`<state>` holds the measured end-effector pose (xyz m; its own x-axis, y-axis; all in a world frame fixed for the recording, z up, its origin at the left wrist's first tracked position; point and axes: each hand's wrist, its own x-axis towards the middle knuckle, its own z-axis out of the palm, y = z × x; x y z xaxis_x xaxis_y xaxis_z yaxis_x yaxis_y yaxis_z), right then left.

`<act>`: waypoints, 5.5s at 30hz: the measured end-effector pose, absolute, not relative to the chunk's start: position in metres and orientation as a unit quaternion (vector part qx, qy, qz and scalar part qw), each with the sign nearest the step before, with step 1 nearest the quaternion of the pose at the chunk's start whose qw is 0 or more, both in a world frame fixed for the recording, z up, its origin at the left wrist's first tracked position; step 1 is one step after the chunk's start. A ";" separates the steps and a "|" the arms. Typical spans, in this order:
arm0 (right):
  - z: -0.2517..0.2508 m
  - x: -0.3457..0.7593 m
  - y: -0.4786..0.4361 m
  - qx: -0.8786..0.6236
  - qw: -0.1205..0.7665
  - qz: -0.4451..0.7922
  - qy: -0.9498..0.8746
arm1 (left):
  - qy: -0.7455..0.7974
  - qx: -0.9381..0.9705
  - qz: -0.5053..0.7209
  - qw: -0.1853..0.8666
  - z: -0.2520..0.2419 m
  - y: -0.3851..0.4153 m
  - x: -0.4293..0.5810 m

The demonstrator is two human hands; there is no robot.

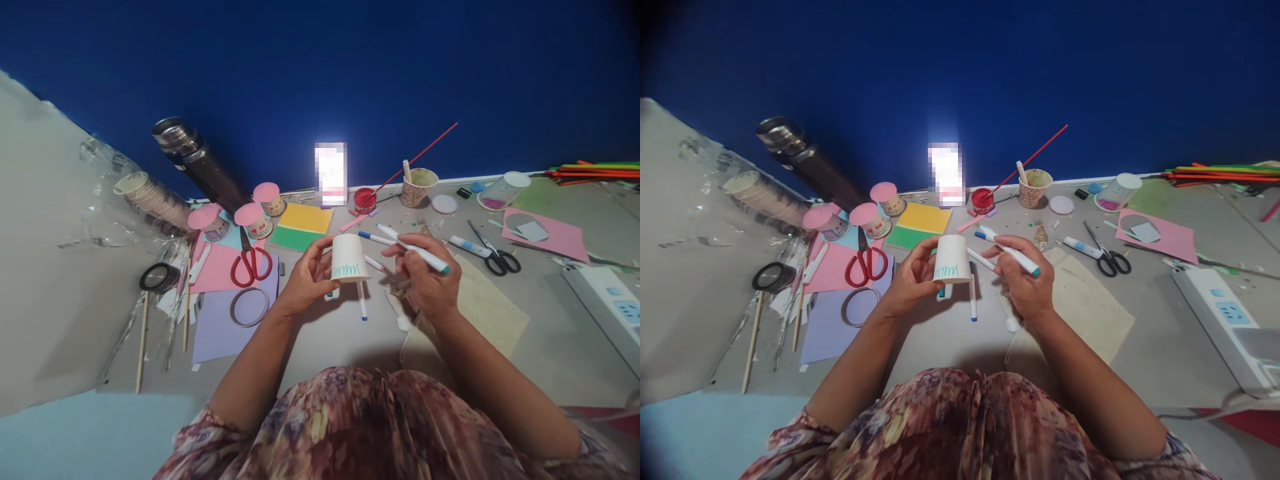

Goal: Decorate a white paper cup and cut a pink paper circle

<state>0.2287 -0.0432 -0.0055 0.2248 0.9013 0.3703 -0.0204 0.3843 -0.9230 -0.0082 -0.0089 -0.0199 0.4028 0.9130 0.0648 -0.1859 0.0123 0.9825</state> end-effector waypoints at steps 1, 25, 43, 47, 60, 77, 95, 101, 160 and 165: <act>-0.007 0.229 -0.043 -0.435 0.633 0.349 -0.537 | 0.324 0.536 0.439 0.644 -0.019 -0.010 -0.007; -0.009 0.248 -0.033 -0.421 0.465 0.195 -0.754 | 0.298 0.563 0.378 0.672 -0.029 -0.014 0.000; -0.002 0.238 -0.043 -0.376 0.601 0.198 -0.677 | 0.430 0.648 0.417 0.471 -0.009 -0.009 -0.012; -0.001 0.237 -0.047 -0.386 0.608 0.235 -0.652 | 0.440 0.655 0.411 0.457 -0.008 -0.010 -0.012; 0.000 0.235 -0.050 -0.421 0.545 0.260 -0.677 | 0.439 0.672 0.392 0.450 -0.008 -0.014 -0.010; 0.000 0.235 -0.048 -0.439 0.569 0.284 -0.634 | 0.420 0.644 0.400 0.500 -0.011 -0.013 -0.008; -0.006 0.241 -0.049 -0.435 0.586 0.346 -0.590 | 0.353 0.584 0.442 0.582 -0.022 -0.008 -0.008; -0.008 0.242 -0.050 -0.451 0.587 0.343 -0.579 | 0.346 0.579 0.441 0.592 -0.023 -0.007 -0.008; -0.002 0.235 -0.041 -0.428 0.641 0.347 -0.534 | 0.315 0.371 0.427 0.762 -0.018 -0.017 0.002; -0.003 0.234 -0.037 -0.424 0.589 0.389 -0.568 | 0.291 0.357 0.404 0.790 -0.016 -0.023 0.009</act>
<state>0.2339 -0.0374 -0.0026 0.0527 0.9393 0.3391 0.0227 0.3384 -0.9407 0.0090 -0.0229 -0.0156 0.5042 0.8463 -0.1719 -0.4302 0.4187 0.7997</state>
